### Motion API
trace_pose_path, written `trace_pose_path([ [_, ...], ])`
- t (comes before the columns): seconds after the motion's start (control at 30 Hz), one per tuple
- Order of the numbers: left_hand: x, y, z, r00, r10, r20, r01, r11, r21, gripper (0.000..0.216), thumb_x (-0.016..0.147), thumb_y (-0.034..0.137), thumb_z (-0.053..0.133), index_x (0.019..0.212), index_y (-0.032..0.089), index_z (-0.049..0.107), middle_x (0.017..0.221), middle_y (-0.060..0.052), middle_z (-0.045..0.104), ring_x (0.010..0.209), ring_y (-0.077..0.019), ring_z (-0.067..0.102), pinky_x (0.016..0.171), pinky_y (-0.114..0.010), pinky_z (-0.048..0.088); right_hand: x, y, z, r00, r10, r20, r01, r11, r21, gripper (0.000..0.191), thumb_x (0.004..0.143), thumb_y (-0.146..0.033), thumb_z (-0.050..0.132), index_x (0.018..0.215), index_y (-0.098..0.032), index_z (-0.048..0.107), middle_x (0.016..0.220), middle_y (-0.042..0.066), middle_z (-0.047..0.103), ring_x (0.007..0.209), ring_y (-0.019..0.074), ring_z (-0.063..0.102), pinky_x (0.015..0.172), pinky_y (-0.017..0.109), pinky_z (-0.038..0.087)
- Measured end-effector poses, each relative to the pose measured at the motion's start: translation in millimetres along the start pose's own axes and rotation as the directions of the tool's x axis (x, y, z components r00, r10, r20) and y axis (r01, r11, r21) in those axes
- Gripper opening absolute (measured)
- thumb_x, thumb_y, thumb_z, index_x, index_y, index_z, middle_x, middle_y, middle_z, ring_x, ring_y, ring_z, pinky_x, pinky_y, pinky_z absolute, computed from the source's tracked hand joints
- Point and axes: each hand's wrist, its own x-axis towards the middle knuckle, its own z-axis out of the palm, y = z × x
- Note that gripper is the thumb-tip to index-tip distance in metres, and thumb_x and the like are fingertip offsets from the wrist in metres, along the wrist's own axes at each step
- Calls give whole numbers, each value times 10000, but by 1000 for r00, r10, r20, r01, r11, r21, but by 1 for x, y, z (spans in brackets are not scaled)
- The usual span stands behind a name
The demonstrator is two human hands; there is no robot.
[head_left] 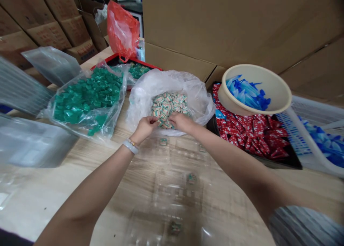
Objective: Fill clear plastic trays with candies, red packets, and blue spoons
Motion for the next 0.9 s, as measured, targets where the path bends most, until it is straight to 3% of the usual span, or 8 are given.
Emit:
trace_pose_path([
  [0.1,0,-1,0,1000,6,-4,-6,1000,8,181,621,269,589,691,104,615,574,-2,565,576,-120,497,550,-227,373,-5,-6,-5,1000,0,7,1,994,-107,210,809,-155,402,779,-140,609,820,78,582,731,149,524,634,237,366],
  [0.27,-1,-3,-2,999,30,11,-30,999,25,204,633,280,578,722,101,623,621,-18,596,604,-132,518,561,-230,380,-16,-16,-12,990,121,-74,-129,985,-116,205,809,-200,397,793,-154,596,838,66,589,776,149,538,661,226,372],
  [0.4,-2,-3,-1,1000,21,3,-22,999,44,215,632,276,575,733,93,624,651,-30,609,615,-137,528,577,-236,384,-9,-29,-21,979,203,-33,-206,959,-194,186,772,-209,444,838,-145,606,860,99,612,776,182,556,644,251,374],
  [0.57,-3,-4,-2,1000,27,8,-27,999,29,217,627,292,571,718,101,619,635,-26,607,609,-139,525,565,-235,385,0,-34,-27,987,152,62,-130,955,-268,216,777,-169,421,881,-126,604,900,128,606,788,203,560,630,265,369],
  [0.7,-3,-6,-2,999,32,6,-32,999,-26,249,619,319,578,735,102,616,656,-31,617,604,-136,528,573,-238,391,-11,-24,-16,992,83,91,-62,976,-211,223,812,-179,386,842,-139,604,863,100,595,765,168,541,652,248,362],
  [0.9,-4,-6,-2,999,38,-9,-38,999,-29,236,611,314,580,718,107,611,650,-23,610,603,-133,524,583,-238,388,-22,-16,-2,994,106,-26,-108,992,-67,185,796,-161,407,755,-158,587,805,62,563,738,143,506,651,227,353],
])
